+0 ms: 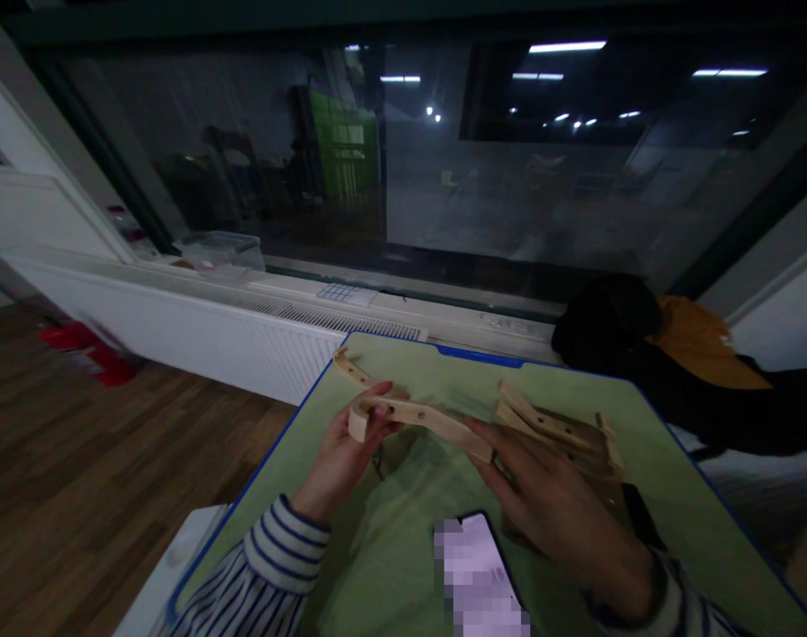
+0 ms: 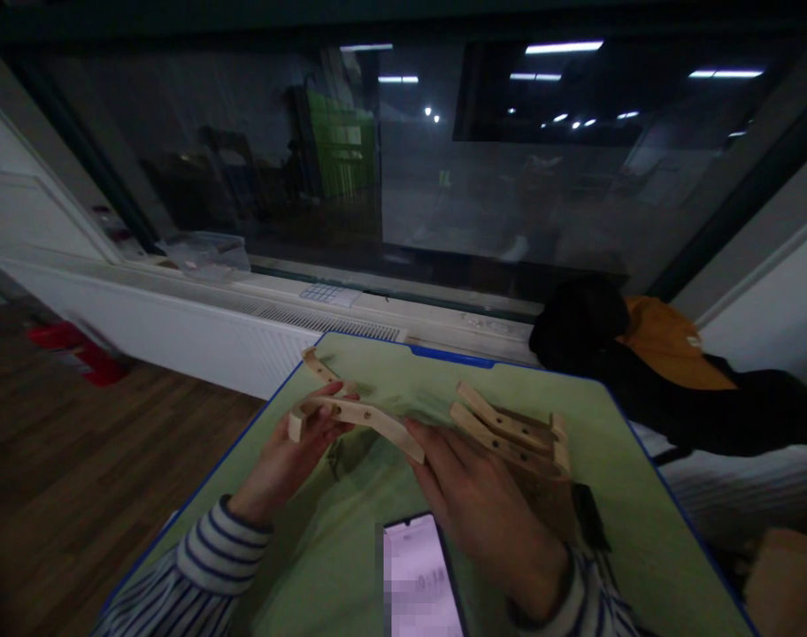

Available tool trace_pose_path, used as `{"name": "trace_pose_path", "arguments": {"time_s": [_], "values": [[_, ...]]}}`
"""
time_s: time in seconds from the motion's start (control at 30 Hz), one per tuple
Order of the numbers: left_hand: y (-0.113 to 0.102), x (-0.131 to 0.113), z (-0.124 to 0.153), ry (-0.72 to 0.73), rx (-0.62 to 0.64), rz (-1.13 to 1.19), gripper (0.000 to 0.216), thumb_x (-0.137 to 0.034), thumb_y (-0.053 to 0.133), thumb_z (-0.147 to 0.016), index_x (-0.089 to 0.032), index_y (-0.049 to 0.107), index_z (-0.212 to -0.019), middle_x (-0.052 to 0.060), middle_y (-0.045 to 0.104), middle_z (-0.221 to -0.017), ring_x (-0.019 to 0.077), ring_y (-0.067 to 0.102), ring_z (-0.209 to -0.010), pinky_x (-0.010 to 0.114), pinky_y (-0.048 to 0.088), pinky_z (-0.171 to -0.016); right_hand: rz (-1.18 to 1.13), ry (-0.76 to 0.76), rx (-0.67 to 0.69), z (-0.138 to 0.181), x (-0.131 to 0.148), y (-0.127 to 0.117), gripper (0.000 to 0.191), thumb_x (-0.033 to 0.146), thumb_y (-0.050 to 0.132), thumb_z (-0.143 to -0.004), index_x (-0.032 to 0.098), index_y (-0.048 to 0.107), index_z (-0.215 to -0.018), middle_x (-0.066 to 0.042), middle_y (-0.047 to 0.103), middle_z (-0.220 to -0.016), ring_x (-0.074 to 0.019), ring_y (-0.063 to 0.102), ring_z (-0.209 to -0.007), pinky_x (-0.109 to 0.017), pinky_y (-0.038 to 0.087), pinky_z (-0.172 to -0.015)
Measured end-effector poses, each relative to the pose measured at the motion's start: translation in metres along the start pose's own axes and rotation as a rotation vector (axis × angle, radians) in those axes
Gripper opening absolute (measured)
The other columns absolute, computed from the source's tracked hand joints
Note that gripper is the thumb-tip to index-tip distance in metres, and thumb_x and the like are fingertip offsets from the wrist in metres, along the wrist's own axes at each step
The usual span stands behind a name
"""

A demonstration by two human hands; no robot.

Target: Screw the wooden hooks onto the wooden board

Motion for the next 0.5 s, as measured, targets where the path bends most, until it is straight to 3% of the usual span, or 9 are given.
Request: {"name": "trace_pose_path", "arguments": {"time_s": [0.23,0.37,0.5], "values": [[0.039,0.01,0.014,-0.089,0.134,-0.061,0.026,-0.037,0.062,-0.08,-0.017,0.068,-0.095,0.009,0.069,-0.105,0.0227,0.062,-0.102,0.038,0.045,-0.097,0.031,0.043,-0.177,0.029,-0.003,-0.027,0.037,0.026,0.05,-0.088,0.025,0.043,-0.125,-0.005,0.066,-0.109,-0.0162,0.064,-0.097,-0.031,0.052,-0.088],[0.061,0.008,0.01,-0.091,0.16,-0.062,0.03,-0.04,0.057,-0.082,-0.017,0.067,-0.1,0.009,0.068,-0.109,0.0217,0.062,-0.103,0.036,0.044,-0.097,-0.023,0.189,-0.255,0.05,-0.021,-0.035,0.034,0.032,0.053,-0.086,0.027,0.049,-0.119,-0.004,0.068,-0.108,-0.0175,0.066,-0.093,-0.031,0.055,-0.083],[0.048,0.008,0.0,-0.041,-0.021,-0.143,0.032,-0.043,0.06,-0.079,-0.015,0.066,-0.095,0.006,0.072,-0.081,0.0184,0.065,-0.089,0.032,0.046,-0.09,-0.06,0.336,-0.365,0.076,-0.045,-0.046,0.032,0.034,0.054,-0.085,0.025,0.052,-0.116,-0.005,0.067,-0.111,-0.0195,0.065,-0.096,-0.029,0.057,-0.079]]}}
Point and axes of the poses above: each hand's wrist, its own z-axis away from the middle knuckle, its own y-axis out of the palm, x = y × z, the point moved 10 cm from there along -z, towards the middle knuckle
